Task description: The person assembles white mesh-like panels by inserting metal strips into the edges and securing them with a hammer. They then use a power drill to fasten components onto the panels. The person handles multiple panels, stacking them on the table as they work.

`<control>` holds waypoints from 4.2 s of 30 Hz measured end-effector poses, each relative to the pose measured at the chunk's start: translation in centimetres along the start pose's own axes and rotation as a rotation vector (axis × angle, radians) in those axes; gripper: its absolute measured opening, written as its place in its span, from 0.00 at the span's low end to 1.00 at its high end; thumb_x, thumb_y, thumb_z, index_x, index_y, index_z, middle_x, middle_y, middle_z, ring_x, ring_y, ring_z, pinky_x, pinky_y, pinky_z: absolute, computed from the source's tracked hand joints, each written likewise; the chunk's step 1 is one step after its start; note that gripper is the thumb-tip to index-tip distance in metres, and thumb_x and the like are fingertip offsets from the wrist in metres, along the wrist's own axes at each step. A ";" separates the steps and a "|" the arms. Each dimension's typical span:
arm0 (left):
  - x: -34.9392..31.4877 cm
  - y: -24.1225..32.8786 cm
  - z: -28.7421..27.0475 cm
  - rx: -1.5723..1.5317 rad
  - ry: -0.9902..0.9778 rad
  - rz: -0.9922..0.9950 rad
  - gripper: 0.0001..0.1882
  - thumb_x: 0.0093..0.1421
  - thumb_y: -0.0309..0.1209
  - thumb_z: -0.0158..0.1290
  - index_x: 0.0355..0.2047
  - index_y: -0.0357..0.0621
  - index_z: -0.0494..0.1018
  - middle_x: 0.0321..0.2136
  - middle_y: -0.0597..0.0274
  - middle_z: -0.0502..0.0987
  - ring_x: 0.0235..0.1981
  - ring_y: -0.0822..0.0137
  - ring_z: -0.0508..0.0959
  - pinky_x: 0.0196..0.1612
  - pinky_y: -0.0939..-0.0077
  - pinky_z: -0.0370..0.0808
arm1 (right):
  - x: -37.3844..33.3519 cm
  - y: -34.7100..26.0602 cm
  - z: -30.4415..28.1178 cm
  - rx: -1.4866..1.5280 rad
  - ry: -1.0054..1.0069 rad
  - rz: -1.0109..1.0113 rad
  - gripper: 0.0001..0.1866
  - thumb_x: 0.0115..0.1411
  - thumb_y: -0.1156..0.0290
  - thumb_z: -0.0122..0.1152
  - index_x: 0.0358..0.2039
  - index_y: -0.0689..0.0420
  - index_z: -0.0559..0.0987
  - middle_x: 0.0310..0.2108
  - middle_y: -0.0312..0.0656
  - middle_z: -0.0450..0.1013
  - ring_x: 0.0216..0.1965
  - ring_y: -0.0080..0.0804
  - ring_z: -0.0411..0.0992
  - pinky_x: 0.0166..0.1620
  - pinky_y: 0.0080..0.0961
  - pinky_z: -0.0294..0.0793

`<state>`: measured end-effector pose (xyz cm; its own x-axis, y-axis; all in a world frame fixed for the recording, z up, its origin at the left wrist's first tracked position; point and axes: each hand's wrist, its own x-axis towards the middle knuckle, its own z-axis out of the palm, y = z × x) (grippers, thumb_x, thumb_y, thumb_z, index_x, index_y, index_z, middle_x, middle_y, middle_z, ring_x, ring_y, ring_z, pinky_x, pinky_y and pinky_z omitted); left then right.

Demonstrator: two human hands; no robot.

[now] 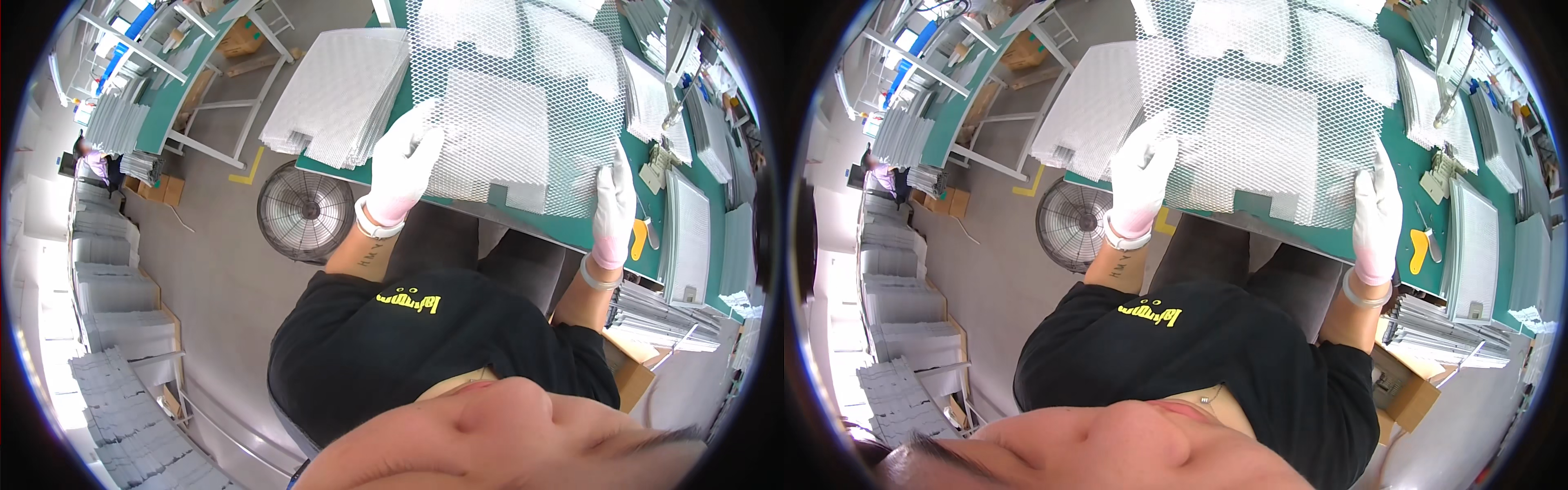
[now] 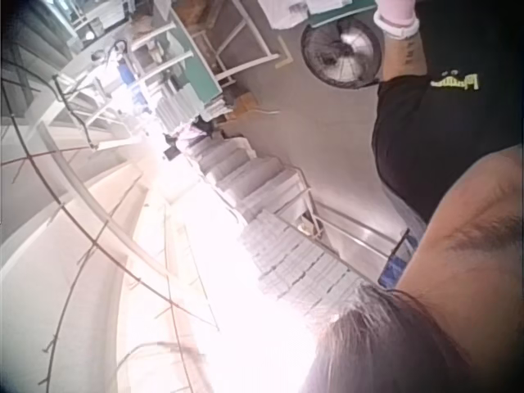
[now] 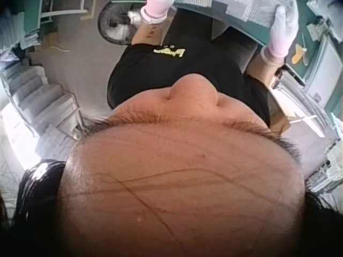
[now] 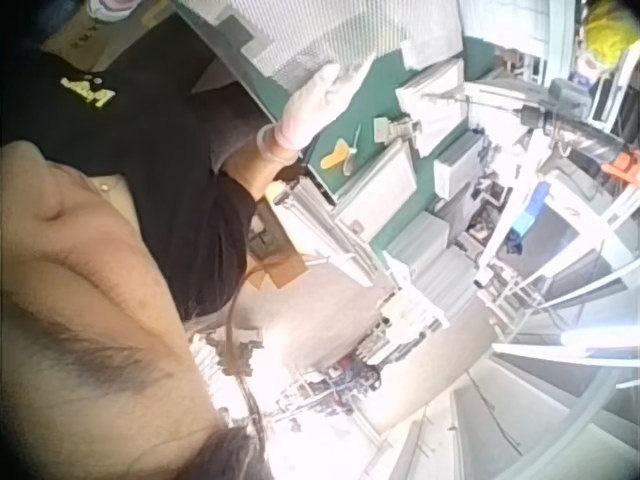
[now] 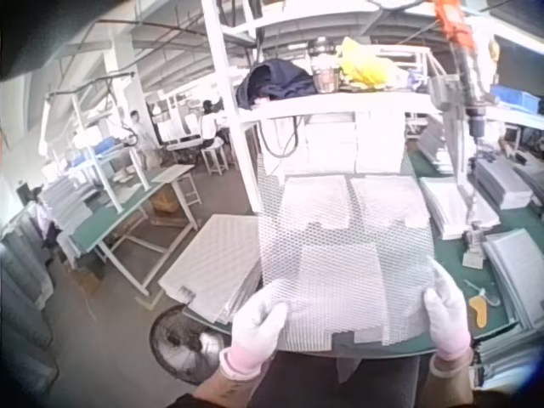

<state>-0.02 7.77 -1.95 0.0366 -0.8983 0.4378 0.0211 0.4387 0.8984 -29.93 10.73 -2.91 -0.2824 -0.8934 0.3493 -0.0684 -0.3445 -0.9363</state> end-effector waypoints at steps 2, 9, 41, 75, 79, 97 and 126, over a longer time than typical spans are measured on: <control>0.6 -0.9 -0.1 0.217 -0.013 -0.071 0.23 0.64 0.26 0.56 0.58 0.29 0.70 0.36 0.52 0.83 0.34 0.71 0.82 0.39 0.77 0.77 | 0.1 -0.3 0.4 -0.036 -0.010 0.013 0.31 0.68 0.79 0.51 0.70 0.65 0.57 0.50 0.41 0.75 0.39 0.18 0.70 0.42 0.15 0.72; 1.2 -5.1 0.3 0.725 -0.071 0.042 0.31 0.60 0.36 0.60 0.59 0.29 0.67 0.29 0.46 0.80 0.30 0.49 0.81 0.36 0.62 0.78 | -0.6 2.2 0.8 -0.697 -0.100 0.000 0.37 0.59 0.68 0.68 0.68 0.60 0.64 0.24 0.39 0.74 0.23 0.25 0.71 0.32 0.24 0.73; 0.5 -4.0 2.8 -0.225 -0.355 0.226 0.59 0.55 0.42 0.67 0.73 0.34 0.39 0.73 0.45 0.45 0.73 0.49 0.51 0.73 0.54 0.48 | 0.4 -4.6 6.4 -0.817 -0.254 -0.839 0.28 0.55 0.78 0.65 0.57 0.65 0.74 0.45 0.53 0.78 0.42 0.45 0.78 0.44 0.37 0.78; 1.4 -13.4 0.6 1.070 -0.287 0.100 0.39 0.52 0.53 0.63 0.58 0.39 0.72 0.39 0.49 0.76 0.41 0.52 0.78 0.45 0.60 0.76 | -0.1 9.9 2.1 -0.958 -0.116 0.148 0.37 0.56 0.54 0.66 0.64 0.55 0.70 0.29 0.49 0.78 0.33 0.48 0.77 0.40 0.40 0.77; 1.1 -14.1 0.6 1.069 -0.293 0.104 0.39 0.52 0.53 0.63 0.58 0.40 0.72 0.37 0.50 0.75 0.39 0.52 0.78 0.43 0.60 0.76 | -0.4 10.7 2.1 -0.965 -0.123 0.135 0.36 0.57 0.52 0.65 0.63 0.55 0.70 0.33 0.51 0.78 0.37 0.49 0.77 0.43 0.40 0.76; 0.7 -15.8 0.9 1.091 -0.317 0.082 0.38 0.51 0.50 0.66 0.57 0.38 0.73 0.39 0.49 0.75 0.41 0.51 0.77 0.46 0.60 0.75 | -1.1 13.3 2.3 -1.058 -0.152 0.099 0.31 0.61 0.53 0.62 0.61 0.54 0.73 0.48 0.50 0.78 0.48 0.46 0.77 0.51 0.36 0.76; -7.0 -6.5 0.8 0.391 -0.647 0.401 0.15 0.48 0.22 0.58 0.39 0.39 0.77 0.38 0.54 0.80 0.43 0.50 0.78 0.50 0.55 0.72 | 15.3 14.8 -29.7 -1.883 -0.384 0.325 0.22 0.52 0.62 0.68 0.48 0.51 0.79 0.45 0.48 0.79 0.49 0.49 0.76 0.51 0.43 0.75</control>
<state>-1.20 11.16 -10.80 -0.6123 -0.5661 0.5519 -0.2225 0.7932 0.5668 -63.66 0.52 -12.45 -0.3206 -0.9444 -0.0728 -0.9104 0.2861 0.2989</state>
